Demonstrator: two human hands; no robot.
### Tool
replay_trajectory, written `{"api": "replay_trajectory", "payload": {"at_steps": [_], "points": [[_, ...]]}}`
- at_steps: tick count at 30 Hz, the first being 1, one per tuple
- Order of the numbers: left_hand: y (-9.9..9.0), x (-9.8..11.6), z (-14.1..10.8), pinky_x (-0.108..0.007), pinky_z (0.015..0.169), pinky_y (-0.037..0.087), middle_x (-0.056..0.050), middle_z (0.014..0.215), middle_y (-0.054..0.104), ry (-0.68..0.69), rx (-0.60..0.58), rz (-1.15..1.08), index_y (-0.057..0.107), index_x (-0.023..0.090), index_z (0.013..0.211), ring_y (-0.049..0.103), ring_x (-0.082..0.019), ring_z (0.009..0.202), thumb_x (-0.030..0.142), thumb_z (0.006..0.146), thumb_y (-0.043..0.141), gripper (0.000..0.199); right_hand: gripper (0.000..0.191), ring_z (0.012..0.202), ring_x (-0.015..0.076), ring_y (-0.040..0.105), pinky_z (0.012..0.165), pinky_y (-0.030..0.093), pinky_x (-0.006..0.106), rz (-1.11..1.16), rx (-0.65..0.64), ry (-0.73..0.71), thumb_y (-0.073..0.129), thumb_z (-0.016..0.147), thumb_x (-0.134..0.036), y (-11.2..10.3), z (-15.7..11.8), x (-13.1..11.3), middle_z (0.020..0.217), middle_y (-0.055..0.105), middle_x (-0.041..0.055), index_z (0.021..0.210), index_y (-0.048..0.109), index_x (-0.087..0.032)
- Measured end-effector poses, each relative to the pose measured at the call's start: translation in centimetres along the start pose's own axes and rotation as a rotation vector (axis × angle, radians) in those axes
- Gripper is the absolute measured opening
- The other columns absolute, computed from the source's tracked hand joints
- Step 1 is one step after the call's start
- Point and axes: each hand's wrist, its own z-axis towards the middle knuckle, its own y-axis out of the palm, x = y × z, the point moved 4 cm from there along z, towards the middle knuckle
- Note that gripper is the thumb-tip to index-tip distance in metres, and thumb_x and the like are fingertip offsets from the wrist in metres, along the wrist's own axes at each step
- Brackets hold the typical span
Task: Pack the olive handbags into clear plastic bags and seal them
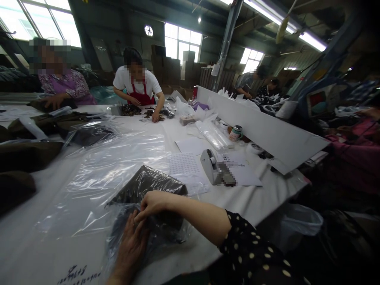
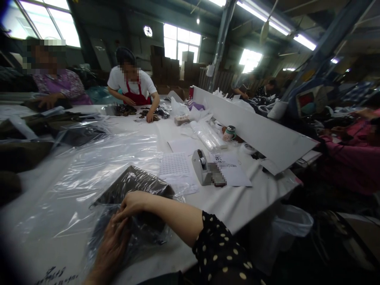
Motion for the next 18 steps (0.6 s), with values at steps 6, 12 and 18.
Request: {"api": "replay_trajectory", "payload": {"at_steps": [6,12,18], "points": [[0.1,0.0,-0.3,-0.054,0.102,0.037,-0.009,0.148,0.025,-0.018,-0.002,-0.020,0.044,0.024,0.132,0.026,-0.033,0.134,0.028,0.088,0.044,0.043,0.031,0.058,0.0097,0.049,0.053,0.034,0.020,-0.054,-0.038,-0.009,0.066,0.074,-0.047,-0.4,0.2,-1.1,0.057,0.053,-0.0047,0.065,0.063,-0.017],[-0.1,-0.1,-0.1,-0.052,0.103,0.037,-0.007,0.149,0.023,-0.008,0.018,-0.048,0.040,0.027,0.135,0.025,-0.033,0.134,0.025,0.087,0.047,0.049,0.027,0.059,0.0112,0.052,0.052,0.034,0.020,-0.089,-0.026,0.080,0.072,0.067,-0.045,-0.7,1.0,-1.2,0.056,0.055,-0.0051,0.065,0.064,-0.019],[-0.7,0.8,-0.7,-0.053,0.102,0.037,-0.008,0.152,0.007,-0.040,-0.042,-0.041,0.037,0.028,0.136,0.021,-0.035,0.135,0.021,0.088,0.047,0.050,0.028,0.054,0.0110,0.049,0.048,0.032,0.022,-0.131,0.040,0.068,0.068,0.071,-0.043,-1.0,1.7,-0.8,0.053,0.052,-0.0034,0.062,0.063,-0.017]]}}
